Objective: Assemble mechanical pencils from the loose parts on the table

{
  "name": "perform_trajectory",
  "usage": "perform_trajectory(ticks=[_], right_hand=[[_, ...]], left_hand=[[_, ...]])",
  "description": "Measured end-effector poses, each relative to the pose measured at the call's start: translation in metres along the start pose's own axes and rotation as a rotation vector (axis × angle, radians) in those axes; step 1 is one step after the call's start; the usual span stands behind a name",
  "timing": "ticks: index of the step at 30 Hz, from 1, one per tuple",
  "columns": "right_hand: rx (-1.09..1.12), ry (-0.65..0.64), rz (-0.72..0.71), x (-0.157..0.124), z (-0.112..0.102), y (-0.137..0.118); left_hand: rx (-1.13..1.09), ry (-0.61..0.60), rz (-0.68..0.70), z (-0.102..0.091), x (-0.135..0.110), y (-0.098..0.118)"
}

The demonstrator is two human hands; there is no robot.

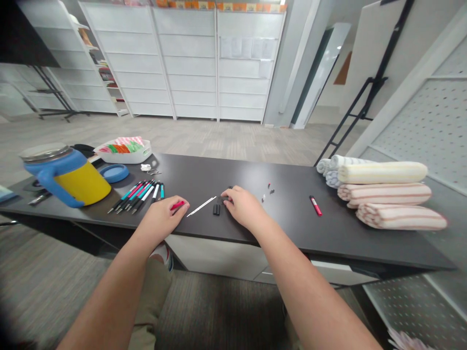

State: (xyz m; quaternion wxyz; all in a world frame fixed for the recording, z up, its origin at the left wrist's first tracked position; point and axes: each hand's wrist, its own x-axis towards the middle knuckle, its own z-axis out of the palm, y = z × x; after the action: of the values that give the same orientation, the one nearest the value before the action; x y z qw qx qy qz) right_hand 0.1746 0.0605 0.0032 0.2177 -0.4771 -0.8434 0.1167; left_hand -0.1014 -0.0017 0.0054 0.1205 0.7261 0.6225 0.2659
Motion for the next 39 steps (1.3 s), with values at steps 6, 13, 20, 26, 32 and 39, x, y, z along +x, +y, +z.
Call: perform_trajectory(ticks=[6, 13, 20, 26, 32, 39], right_hand=[[-0.039, 0.080, 0.017, -0.024, 0.005, -0.010], [-0.115, 0.388, 0.143, -0.070, -0.011, 0.022], [-0.221, 0.333, 0.487, -0.074, -0.033, 0.068], [-0.256, 0.254, 0.570, -0.055, -0.029, 0.057], [-0.245, 0.270, 0.607, -0.052, -0.030, 0.053], [0.117, 0.432, 0.476, -0.074, -0.022, 0.051]], left_hand=[[0.013, -0.041, -0.002, -0.004, 0.000, 0.007], [0.067, -0.058, 0.017, -0.001, 0.000, 0.010], [0.141, -0.037, -0.012, 0.005, 0.005, 0.014], [0.164, -0.029, -0.011, 0.009, 0.008, 0.014], [-0.020, 0.107, 0.026, 0.015, 0.004, 0.011], [-0.052, 0.108, 0.234, 0.019, 0.000, 0.017]])
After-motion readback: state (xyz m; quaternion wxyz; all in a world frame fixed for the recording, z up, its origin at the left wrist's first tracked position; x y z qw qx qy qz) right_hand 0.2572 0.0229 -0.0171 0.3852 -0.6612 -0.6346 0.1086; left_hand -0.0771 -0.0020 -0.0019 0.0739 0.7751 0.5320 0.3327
